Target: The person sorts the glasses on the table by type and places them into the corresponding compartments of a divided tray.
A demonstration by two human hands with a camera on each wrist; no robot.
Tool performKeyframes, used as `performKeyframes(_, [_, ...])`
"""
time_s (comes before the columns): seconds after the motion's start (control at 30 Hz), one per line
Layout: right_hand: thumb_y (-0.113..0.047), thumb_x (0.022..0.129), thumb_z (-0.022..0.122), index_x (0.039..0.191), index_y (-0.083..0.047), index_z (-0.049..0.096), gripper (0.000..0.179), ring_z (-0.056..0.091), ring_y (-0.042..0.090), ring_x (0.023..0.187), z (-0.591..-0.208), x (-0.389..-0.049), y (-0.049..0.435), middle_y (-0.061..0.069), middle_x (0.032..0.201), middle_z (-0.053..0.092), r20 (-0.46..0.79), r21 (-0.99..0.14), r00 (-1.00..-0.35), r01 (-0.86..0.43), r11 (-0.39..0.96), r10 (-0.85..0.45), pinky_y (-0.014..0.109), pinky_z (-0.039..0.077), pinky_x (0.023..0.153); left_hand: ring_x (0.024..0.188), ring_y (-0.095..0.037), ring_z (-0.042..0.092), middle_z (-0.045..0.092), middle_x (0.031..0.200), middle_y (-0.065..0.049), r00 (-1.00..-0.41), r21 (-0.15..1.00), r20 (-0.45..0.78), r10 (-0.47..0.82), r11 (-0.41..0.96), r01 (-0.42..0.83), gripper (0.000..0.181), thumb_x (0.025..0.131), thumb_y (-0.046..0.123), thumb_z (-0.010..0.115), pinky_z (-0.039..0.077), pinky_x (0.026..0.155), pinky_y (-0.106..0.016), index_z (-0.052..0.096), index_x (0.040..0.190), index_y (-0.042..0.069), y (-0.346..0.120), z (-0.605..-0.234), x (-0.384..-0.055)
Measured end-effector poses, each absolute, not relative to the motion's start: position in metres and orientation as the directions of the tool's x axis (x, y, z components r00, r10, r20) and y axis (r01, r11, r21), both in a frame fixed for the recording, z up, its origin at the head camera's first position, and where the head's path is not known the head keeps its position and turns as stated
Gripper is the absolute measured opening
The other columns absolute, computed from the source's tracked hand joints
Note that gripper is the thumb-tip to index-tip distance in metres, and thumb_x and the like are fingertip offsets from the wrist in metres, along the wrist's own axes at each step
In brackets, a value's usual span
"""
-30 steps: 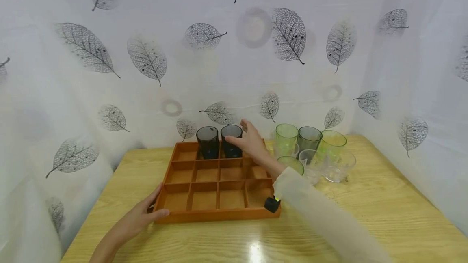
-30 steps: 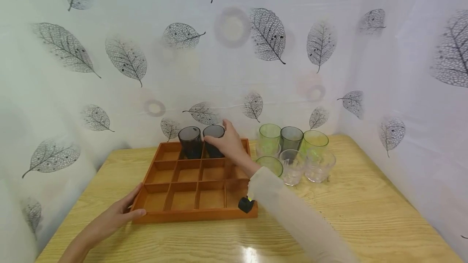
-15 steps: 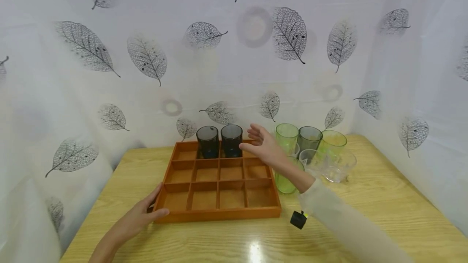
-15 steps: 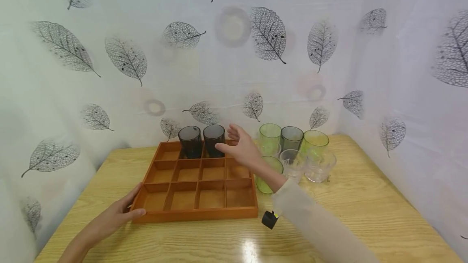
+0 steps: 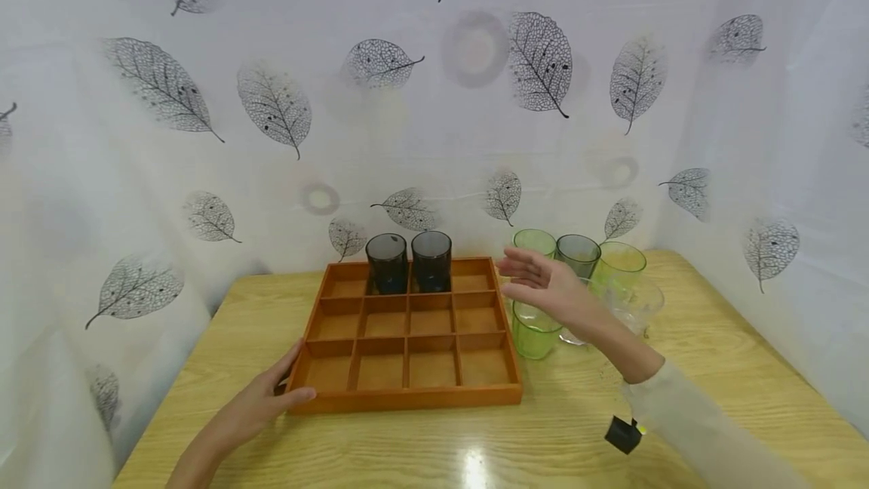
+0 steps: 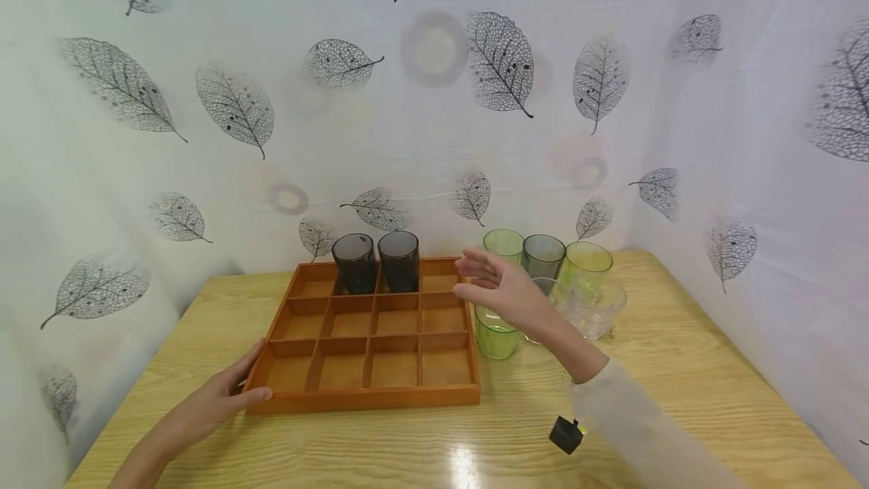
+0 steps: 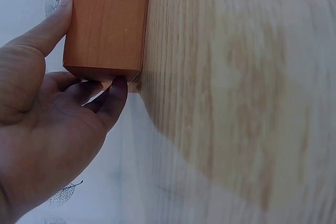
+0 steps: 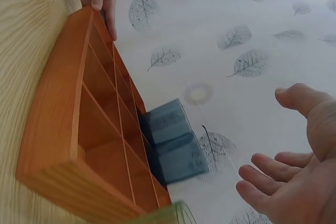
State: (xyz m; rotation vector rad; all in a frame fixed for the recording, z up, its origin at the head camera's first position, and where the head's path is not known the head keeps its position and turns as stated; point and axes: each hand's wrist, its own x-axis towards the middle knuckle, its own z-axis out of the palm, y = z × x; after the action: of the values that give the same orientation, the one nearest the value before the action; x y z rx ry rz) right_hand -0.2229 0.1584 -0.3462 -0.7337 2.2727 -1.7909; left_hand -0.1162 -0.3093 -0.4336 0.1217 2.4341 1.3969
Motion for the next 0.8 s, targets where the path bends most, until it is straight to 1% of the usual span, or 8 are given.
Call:
performKeyframes(0.1, [-0.015, 0.1, 0.071, 0.156, 0.0, 0.04, 0.066, 0.05, 0.04, 0.137, -0.347, -0.22, 0.174, 0.02, 0.149, 0.053, 0.185, -0.939, -0.867, -0.295, 0.176, -0.463, 0.023, 0.051, 0.1, 0.149, -0.057, 0.013, -0.003, 0.169, -0.028, -0.941, 0.849, -0.248, 0.23, 0.52, -0.096, 0.088, 0.106, 0.031, 0.06, 0.03, 0.112, -0.07, 0.0, 0.167, 0.009, -0.31, -0.434, -0.116])
performKeyframes(0.23, [-0.016, 0.102, 0.068, 0.152, 0.002, 0.046, 0.057, 0.058, 0.023, 0.131, -0.349, -0.216, 0.195, 0.02, 0.147, 0.056, 0.189, -0.92, -0.866, -0.321, 0.226, -0.462, 0.022, 0.05, 0.1, 0.148, -0.057, 0.015, -0.002, 0.168, -0.029, -0.941, 0.846, -0.252, 0.228, 0.524, -0.099, 0.088, 0.106, 0.032, 0.06, 0.033, 0.112, -0.069, 0.0, 0.167, 0.009, -0.31, -0.434, -0.116])
performKeyframes(0.33, [-0.017, 0.102, 0.067, 0.148, 0.001, 0.051, 0.052, 0.061, 0.015, 0.128, -0.351, -0.212, 0.211, 0.018, 0.144, 0.058, 0.174, -0.911, -0.875, -0.317, 0.262, -0.452, 0.021, 0.05, 0.099, 0.148, -0.058, 0.017, -0.002, 0.168, -0.029, -0.941, 0.848, -0.248, 0.231, 0.522, -0.095, 0.088, 0.106, 0.031, 0.06, 0.035, 0.111, -0.067, 0.001, 0.167, 0.009, -0.31, -0.435, -0.117])
performKeyframes(0.4, [-0.018, 0.103, 0.067, 0.147, 0.001, 0.053, 0.05, 0.061, 0.013, 0.127, -0.351, -0.21, 0.221, 0.016, 0.143, 0.06, 0.173, -0.907, -0.881, -0.317, 0.279, -0.44, 0.02, 0.05, 0.098, 0.148, -0.058, 0.017, -0.002, 0.168, -0.029, -0.942, 0.849, -0.245, 0.231, 0.52, -0.094, 0.088, 0.106, 0.031, 0.061, 0.035, 0.111, -0.067, 0.001, 0.167, 0.009, -0.31, -0.435, -0.117])
performKeyframes(0.5, [-0.016, 0.103, 0.067, 0.146, 0.003, 0.052, 0.05, 0.063, 0.009, 0.123, -0.352, -0.207, 0.235, 0.012, 0.141, 0.062, 0.189, -0.902, -0.889, -0.325, 0.283, -0.418, 0.021, 0.052, 0.097, 0.148, -0.057, 0.016, -0.002, 0.169, -0.028, -0.942, 0.851, -0.243, 0.229, 0.517, -0.094, 0.088, 0.106, 0.031, 0.061, 0.034, 0.112, -0.068, 0.001, 0.167, 0.009, -0.31, -0.436, -0.117])
performKeyframes(0.63, [-0.012, 0.104, 0.065, 0.147, 0.006, 0.05, 0.049, 0.065, 0.004, 0.117, -0.353, -0.206, 0.252, -0.001, 0.135, 0.066, 0.225, -0.891, -0.893, -0.351, 0.289, -0.391, 0.019, 0.053, 0.094, 0.148, -0.057, 0.016, -0.002, 0.169, -0.028, -0.943, 0.851, -0.243, 0.229, 0.517, -0.094, 0.088, 0.106, 0.031, 0.061, 0.033, 0.112, -0.068, 0.001, 0.167, 0.009, -0.31, -0.436, -0.117])
performKeyframes(0.73, [-0.011, 0.104, 0.063, 0.146, 0.009, 0.049, 0.048, 0.065, 0.002, 0.116, -0.354, -0.207, 0.265, -0.008, 0.132, 0.067, 0.239, -0.877, -0.898, -0.363, 0.314, -0.37, 0.017, 0.052, 0.093, 0.148, -0.057, 0.016, -0.003, 0.169, -0.028, -0.942, 0.852, -0.242, 0.232, 0.516, -0.092, 0.088, 0.106, 0.031, 0.06, 0.034, 0.112, -0.067, 0.001, 0.167, 0.009, -0.311, -0.436, -0.117])
performKeyframes(0.8, [-0.01, 0.104, 0.063, 0.146, 0.009, 0.049, 0.048, 0.064, 0.001, 0.116, -0.355, -0.208, 0.275, -0.011, 0.131, 0.066, 0.241, -0.874, -0.904, -0.36, 0.327, -0.352, 0.016, 0.051, 0.093, 0.148, -0.057, 0.016, -0.003, 0.169, -0.028, -0.942, 0.852, -0.24, 0.233, 0.516, -0.089, 0.087, 0.106, 0.031, 0.06, 0.034, 0.112, -0.068, 0.001, 0.167, 0.01, -0.31, -0.436, -0.117])
